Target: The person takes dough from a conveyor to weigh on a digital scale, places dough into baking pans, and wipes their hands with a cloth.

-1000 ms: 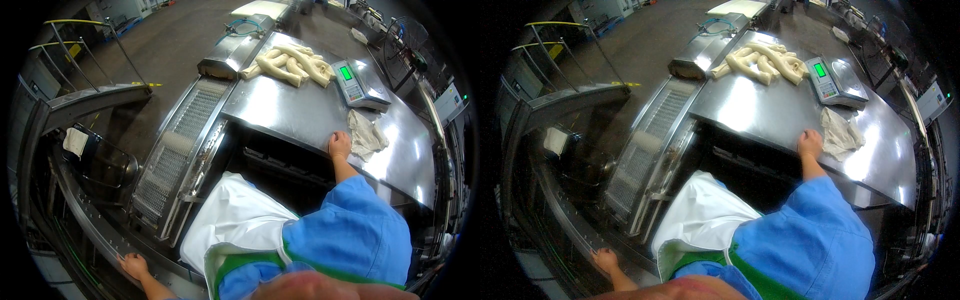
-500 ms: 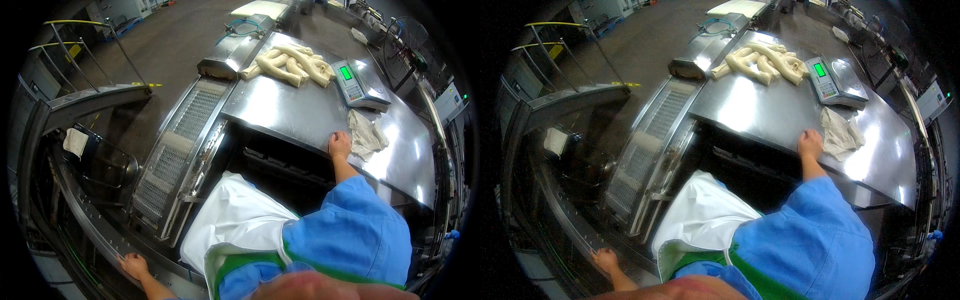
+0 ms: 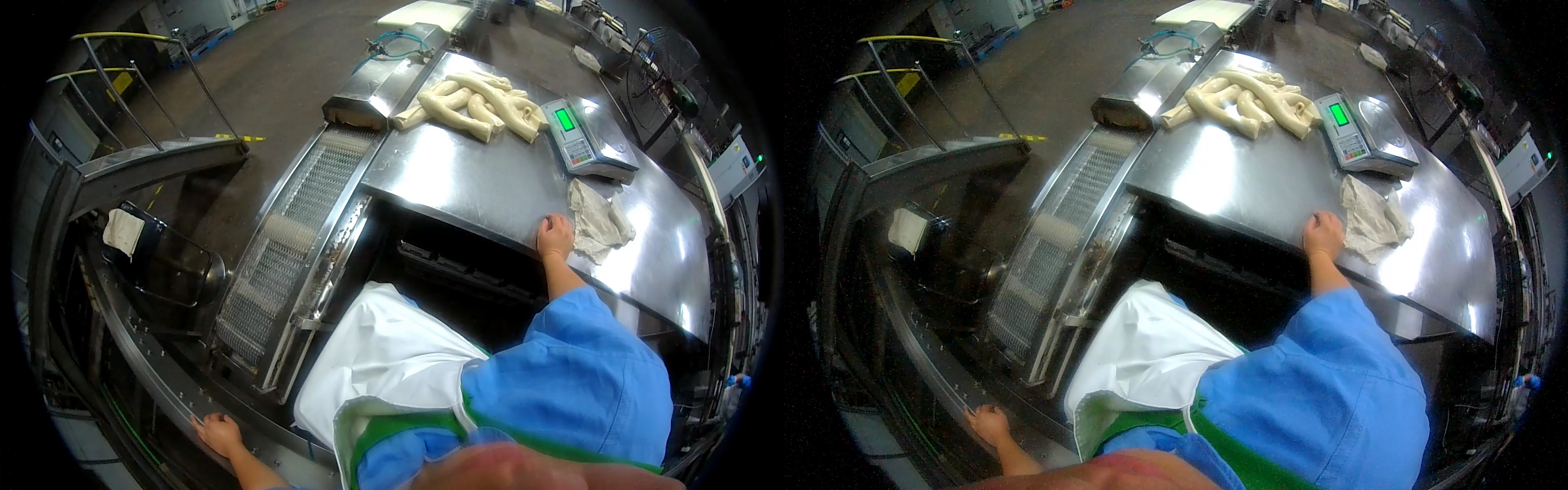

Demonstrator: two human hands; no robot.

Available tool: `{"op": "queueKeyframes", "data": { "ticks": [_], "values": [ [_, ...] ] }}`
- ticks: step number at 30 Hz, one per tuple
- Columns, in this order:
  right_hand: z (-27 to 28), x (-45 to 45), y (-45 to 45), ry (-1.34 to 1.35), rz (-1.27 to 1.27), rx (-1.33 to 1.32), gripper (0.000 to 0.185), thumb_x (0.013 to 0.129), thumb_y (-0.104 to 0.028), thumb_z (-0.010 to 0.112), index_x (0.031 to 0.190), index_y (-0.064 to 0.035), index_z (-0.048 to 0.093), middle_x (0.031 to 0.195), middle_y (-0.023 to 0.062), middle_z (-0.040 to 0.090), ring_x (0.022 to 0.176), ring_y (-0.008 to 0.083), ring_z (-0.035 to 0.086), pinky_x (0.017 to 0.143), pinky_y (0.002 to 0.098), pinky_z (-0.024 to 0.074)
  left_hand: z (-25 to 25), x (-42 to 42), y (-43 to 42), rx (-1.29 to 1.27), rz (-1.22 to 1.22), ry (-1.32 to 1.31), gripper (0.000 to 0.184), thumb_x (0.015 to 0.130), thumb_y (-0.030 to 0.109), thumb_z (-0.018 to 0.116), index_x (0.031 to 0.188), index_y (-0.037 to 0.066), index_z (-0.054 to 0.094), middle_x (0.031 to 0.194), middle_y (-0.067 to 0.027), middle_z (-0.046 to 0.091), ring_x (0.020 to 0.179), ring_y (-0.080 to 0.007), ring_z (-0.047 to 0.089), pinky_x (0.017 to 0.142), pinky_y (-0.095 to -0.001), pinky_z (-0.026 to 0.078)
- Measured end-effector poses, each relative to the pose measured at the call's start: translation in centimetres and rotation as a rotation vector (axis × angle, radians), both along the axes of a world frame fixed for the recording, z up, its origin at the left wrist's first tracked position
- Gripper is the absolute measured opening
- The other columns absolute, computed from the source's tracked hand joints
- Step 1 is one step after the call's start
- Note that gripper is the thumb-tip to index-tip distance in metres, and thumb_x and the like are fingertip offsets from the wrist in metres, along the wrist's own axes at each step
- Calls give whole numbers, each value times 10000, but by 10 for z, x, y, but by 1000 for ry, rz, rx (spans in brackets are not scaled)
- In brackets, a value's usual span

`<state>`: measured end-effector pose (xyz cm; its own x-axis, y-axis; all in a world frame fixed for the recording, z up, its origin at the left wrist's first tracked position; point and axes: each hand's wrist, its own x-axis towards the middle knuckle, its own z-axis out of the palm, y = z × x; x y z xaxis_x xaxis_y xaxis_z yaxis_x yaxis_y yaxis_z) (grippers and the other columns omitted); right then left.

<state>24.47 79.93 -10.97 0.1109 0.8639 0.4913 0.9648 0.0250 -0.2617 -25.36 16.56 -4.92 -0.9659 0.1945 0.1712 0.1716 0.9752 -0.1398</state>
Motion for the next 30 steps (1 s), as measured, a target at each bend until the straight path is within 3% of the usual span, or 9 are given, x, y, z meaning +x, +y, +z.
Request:
{"op": "queueKeyframes", "data": {
  "ticks": [30],
  "values": [
    [3, -2, -2, 4, 13, 29, 167, 807, -242, 581, 912, -156, 678, 1048, 44, 643, 1024, 266, 580, 868, 400, 461, 0, 0, 1, 5, 33, -7, 148, 734, 125, 698, 866, 62, 716, 1094, -84, 653, 1355, -322, 330, 1069, -418, 327]
  ]
}}
